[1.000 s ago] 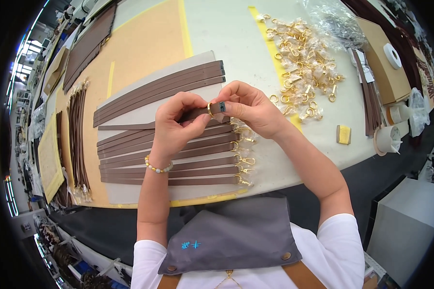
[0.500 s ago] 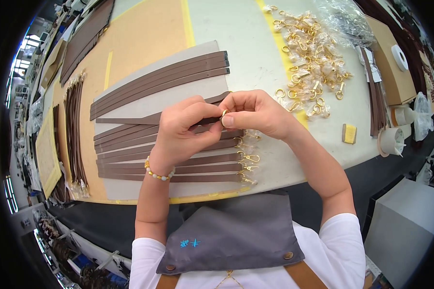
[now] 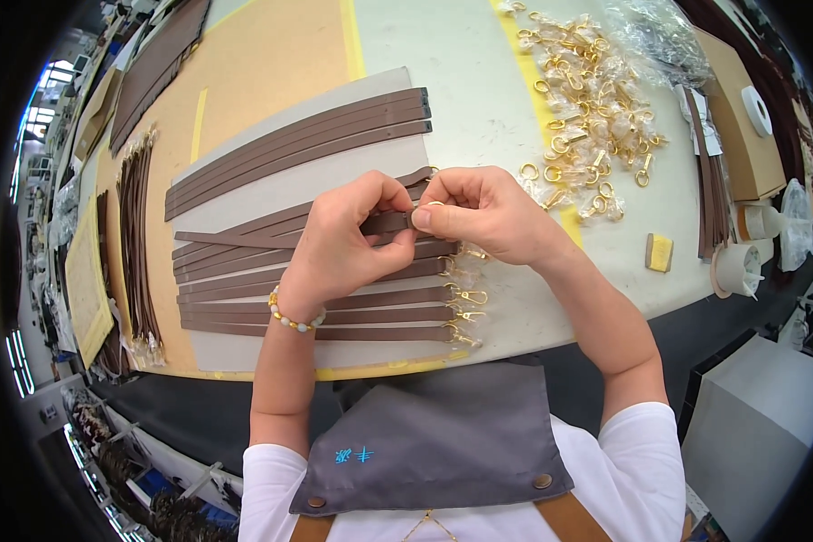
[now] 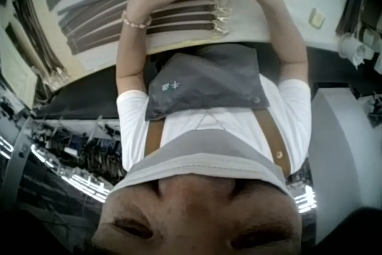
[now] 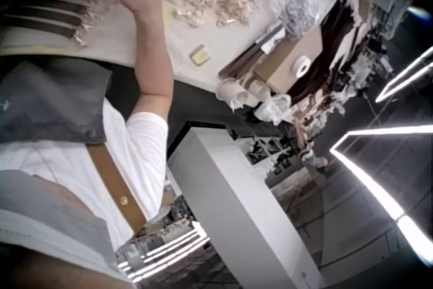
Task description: The worker attaches metal clasps and hardware components to various brown leather straps at a workshop table.
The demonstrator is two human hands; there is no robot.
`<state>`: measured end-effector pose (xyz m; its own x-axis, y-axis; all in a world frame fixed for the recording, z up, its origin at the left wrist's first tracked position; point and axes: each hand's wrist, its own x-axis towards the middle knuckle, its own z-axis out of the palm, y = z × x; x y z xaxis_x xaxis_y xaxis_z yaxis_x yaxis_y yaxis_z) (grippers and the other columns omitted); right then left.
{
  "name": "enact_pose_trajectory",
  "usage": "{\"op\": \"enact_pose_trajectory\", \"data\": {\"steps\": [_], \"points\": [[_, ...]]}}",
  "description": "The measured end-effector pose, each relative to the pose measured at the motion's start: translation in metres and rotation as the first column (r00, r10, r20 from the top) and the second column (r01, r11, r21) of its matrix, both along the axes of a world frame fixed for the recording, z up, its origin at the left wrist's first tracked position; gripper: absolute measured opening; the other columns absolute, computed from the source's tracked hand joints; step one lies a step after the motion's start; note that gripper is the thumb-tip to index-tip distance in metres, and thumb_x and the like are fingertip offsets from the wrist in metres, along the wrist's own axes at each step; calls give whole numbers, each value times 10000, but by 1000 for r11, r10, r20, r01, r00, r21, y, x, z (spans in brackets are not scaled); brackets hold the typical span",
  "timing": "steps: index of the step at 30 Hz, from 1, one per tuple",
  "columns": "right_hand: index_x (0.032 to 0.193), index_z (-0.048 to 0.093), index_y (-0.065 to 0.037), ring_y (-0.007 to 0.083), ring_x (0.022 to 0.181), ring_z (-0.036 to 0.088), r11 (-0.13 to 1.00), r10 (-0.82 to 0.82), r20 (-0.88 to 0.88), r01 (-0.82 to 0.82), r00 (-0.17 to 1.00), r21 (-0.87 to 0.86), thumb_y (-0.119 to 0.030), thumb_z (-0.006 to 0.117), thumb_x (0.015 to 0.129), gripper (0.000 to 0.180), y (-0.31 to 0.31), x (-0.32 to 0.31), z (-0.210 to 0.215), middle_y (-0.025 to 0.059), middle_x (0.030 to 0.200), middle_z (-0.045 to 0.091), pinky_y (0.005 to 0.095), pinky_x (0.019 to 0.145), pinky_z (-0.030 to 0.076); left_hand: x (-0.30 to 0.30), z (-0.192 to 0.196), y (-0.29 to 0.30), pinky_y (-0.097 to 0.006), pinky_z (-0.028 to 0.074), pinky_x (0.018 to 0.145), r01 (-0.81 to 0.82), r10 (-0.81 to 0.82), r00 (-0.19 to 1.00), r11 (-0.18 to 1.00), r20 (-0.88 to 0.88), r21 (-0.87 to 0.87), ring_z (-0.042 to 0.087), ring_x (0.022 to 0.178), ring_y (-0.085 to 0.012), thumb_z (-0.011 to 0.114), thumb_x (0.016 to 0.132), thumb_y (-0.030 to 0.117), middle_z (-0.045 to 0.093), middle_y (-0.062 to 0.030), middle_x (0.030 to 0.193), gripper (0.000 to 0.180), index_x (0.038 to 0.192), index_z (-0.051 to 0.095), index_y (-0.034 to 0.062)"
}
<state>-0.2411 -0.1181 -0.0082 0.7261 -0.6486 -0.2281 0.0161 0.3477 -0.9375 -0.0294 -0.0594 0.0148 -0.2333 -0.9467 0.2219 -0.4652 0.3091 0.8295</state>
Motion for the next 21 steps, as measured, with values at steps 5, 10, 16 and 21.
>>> {"op": "enact_pose_trajectory", "data": {"steps": [5,10,16,21], "points": [[940,683,-21,11,700,504,999,32,26,-32,999,-5,-201,743,976,194,-2,-2,-1,-45,796,624,207,598,393,0,-1,0,-331,521,594,-5,6,1000,999,-29,34,645,640,-251,733,744,15,651,-117,754,194,888,603,21],[920,685,-28,6,698,495,999,49,3,-49,999,-6,-210,749,974,200,-2,-3,-1,-52,790,621,199,594,382,-1,-4,1,-337,520,598,-4,5,999,1000,-41,27,642,641,-255,729,744,13,642,-123,750,189,881,599,17],[907,686,-34,-5,692,486,999,30,-35,-31,999,-34,-209,757,968,198,0,-2,0,-61,781,616,193,584,372,-2,-5,1,-352,526,615,-4,4,1000,1000,-19,20,640,658,-276,734,740,13,639,-136,760,194,877,596,12],[900,685,-31,-6,687,481,999,15,-65,-17,998,-29,-199,755,965,193,0,-2,-4,-65,776,608,195,575,366,-2,-5,1,-367,530,620,2,-1,1000,1000,-2,24,640,664,-292,734,740,14,642,-143,767,197,875,591,9]]}}
